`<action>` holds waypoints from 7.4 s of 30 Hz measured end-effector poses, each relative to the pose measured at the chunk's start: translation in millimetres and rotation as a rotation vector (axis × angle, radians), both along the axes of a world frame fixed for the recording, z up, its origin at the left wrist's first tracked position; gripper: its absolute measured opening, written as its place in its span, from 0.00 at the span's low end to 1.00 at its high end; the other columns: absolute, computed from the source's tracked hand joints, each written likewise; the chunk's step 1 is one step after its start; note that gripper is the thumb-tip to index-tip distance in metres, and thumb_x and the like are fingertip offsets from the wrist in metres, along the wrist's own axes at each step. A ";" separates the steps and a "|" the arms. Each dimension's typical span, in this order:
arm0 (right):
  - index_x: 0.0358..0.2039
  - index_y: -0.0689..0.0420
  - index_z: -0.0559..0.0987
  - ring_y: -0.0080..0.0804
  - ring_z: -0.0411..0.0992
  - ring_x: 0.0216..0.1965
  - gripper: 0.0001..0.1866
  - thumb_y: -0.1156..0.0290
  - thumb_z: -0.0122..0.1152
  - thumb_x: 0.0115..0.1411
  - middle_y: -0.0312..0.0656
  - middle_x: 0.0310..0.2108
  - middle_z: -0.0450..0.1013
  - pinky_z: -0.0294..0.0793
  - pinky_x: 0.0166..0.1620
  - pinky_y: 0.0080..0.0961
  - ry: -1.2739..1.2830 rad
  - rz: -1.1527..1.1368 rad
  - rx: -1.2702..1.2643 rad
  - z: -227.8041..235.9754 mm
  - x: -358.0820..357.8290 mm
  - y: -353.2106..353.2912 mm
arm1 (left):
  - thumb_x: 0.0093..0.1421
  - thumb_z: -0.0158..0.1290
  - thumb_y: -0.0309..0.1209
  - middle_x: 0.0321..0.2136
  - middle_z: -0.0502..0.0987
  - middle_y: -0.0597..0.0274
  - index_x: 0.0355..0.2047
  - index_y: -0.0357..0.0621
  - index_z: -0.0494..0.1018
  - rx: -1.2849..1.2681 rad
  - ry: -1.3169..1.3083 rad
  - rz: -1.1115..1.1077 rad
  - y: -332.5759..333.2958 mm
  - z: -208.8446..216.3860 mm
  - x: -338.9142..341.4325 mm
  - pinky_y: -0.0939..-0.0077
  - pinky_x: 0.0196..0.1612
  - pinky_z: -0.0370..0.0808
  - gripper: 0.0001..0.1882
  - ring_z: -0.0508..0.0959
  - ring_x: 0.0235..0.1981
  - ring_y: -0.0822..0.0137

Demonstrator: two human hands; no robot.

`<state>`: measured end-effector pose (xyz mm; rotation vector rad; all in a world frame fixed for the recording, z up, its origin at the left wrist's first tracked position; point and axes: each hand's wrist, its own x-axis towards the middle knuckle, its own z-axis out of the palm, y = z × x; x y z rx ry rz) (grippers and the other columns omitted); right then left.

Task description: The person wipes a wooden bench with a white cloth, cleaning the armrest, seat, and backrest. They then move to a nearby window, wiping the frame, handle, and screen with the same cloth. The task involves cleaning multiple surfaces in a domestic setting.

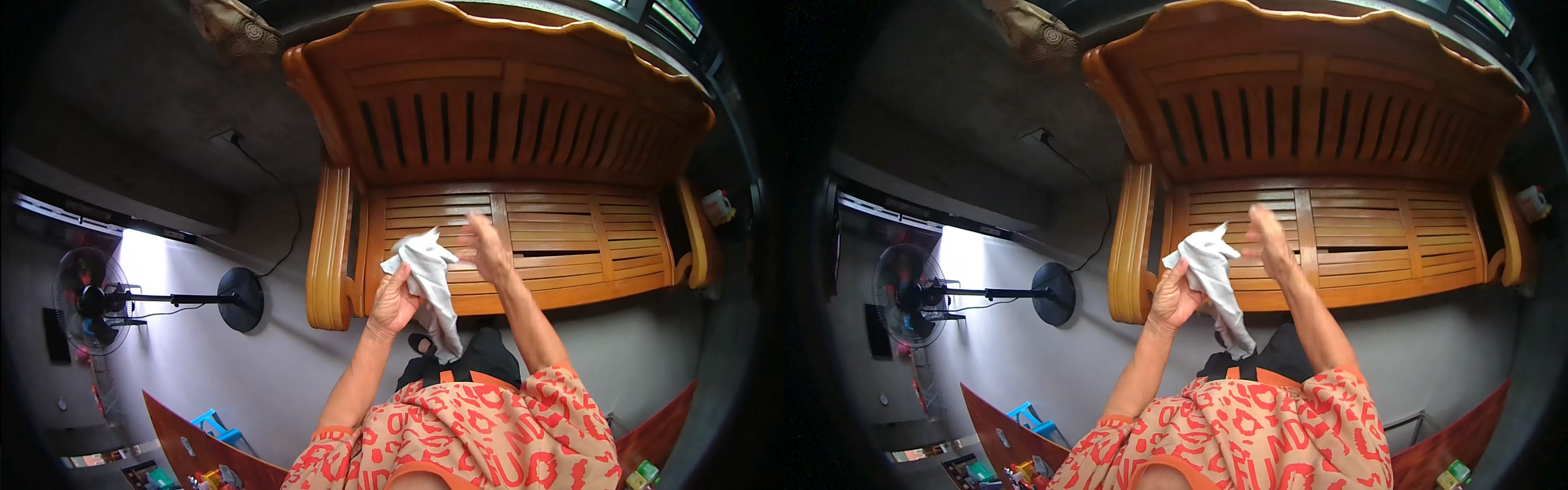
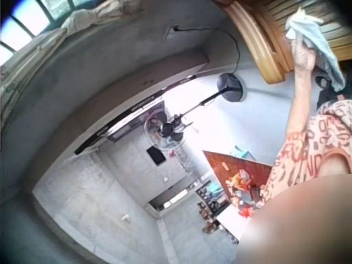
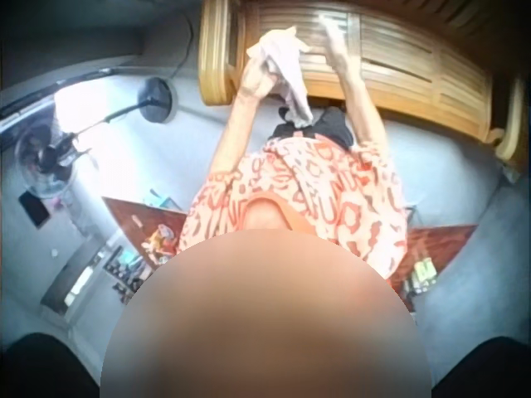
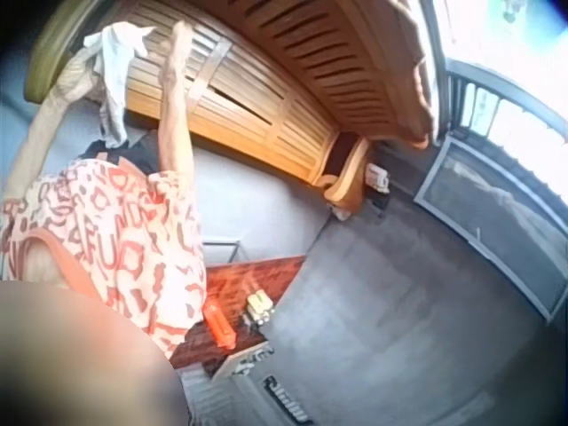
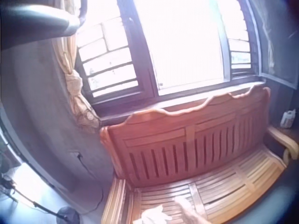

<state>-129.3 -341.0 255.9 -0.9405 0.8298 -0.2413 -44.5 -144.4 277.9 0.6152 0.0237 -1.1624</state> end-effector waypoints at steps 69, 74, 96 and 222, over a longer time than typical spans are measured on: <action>0.45 0.51 0.77 0.39 0.71 0.44 0.17 0.65 0.56 0.54 0.42 0.40 0.74 0.65 0.43 0.39 -0.145 -0.163 -2.165 101.7 280.7 -377.2 | 0.27 0.68 0.57 0.23 0.67 0.65 0.21 0.49 0.70 0.984 -2.373 0.304 -418.2 149.9 346.8 0.62 0.40 0.61 0.31 0.66 0.30 0.59; 0.45 0.43 0.77 0.36 0.68 0.47 0.17 0.64 0.56 0.53 0.35 0.43 0.73 0.63 0.43 0.37 -0.066 0.078 -2.192 106.0 255.2 -398.8 | 0.31 0.65 0.61 0.22 0.65 0.66 0.21 0.49 0.69 0.986 -2.372 0.264 -419.9 154.8 351.1 0.64 0.39 0.60 0.31 0.65 0.28 0.61; 0.41 0.41 0.75 0.45 0.69 0.45 0.16 0.68 0.61 0.49 0.43 0.44 0.70 0.65 0.50 0.50 0.229 0.426 -2.088 157.6 149.9 -494.9 | 0.38 0.65 0.60 0.28 0.65 0.60 0.28 0.46 0.66 1.244 -2.290 -0.110 -419.7 184.4 339.3 0.60 0.48 0.59 0.33 0.65 0.34 0.59; 0.38 0.34 0.81 0.38 0.61 0.46 0.17 0.70 0.66 0.48 0.37 0.48 0.64 0.65 0.43 0.36 -0.707 -0.956 -2.635 800.8 485.0 -457.4 | 0.61 0.51 0.30 0.52 0.69 0.63 0.54 0.49 0.66 0.527 -2.398 1.209 -502.6 627.1 445.1 0.51 0.67 0.37 0.20 0.61 0.62 0.59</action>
